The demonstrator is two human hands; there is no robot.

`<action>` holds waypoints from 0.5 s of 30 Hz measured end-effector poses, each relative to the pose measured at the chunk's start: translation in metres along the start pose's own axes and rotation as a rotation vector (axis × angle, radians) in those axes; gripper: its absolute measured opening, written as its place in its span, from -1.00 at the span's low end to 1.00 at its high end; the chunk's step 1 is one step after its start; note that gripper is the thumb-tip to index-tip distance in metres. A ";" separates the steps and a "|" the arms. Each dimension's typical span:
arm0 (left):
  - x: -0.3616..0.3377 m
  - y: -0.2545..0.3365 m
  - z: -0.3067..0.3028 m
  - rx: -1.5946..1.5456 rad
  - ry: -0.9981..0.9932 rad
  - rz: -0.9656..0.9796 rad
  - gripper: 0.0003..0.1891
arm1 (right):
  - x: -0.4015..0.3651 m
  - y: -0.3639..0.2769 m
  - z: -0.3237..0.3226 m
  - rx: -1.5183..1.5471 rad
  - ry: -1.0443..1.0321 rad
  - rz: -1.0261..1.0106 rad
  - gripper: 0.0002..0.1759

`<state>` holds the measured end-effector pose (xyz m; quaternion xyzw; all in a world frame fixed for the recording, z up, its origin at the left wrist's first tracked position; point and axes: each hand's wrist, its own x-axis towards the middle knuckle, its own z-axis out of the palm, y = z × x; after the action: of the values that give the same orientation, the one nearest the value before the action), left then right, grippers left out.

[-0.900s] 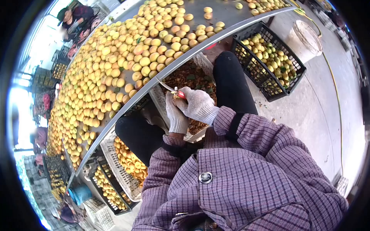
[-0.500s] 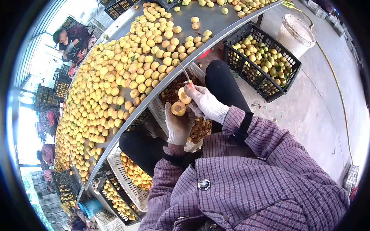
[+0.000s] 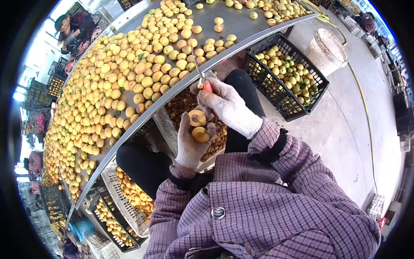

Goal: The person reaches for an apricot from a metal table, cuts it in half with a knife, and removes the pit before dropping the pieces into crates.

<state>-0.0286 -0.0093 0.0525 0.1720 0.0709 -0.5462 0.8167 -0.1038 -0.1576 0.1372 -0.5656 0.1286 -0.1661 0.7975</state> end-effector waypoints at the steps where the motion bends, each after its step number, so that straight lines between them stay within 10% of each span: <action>1: -0.002 -0.003 0.009 0.086 0.017 -0.007 -0.47 | 0.003 -0.002 0.003 0.121 0.057 -0.019 -0.81; 15: -0.007 -0.018 -0.010 0.224 -0.207 -0.164 -0.48 | -0.004 0.030 0.005 0.396 0.167 -0.077 -0.78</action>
<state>-0.0469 -0.0055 0.0418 0.1983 -0.0612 -0.6304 0.7480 -0.1022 -0.1429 0.1109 -0.3868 0.1375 -0.2647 0.8726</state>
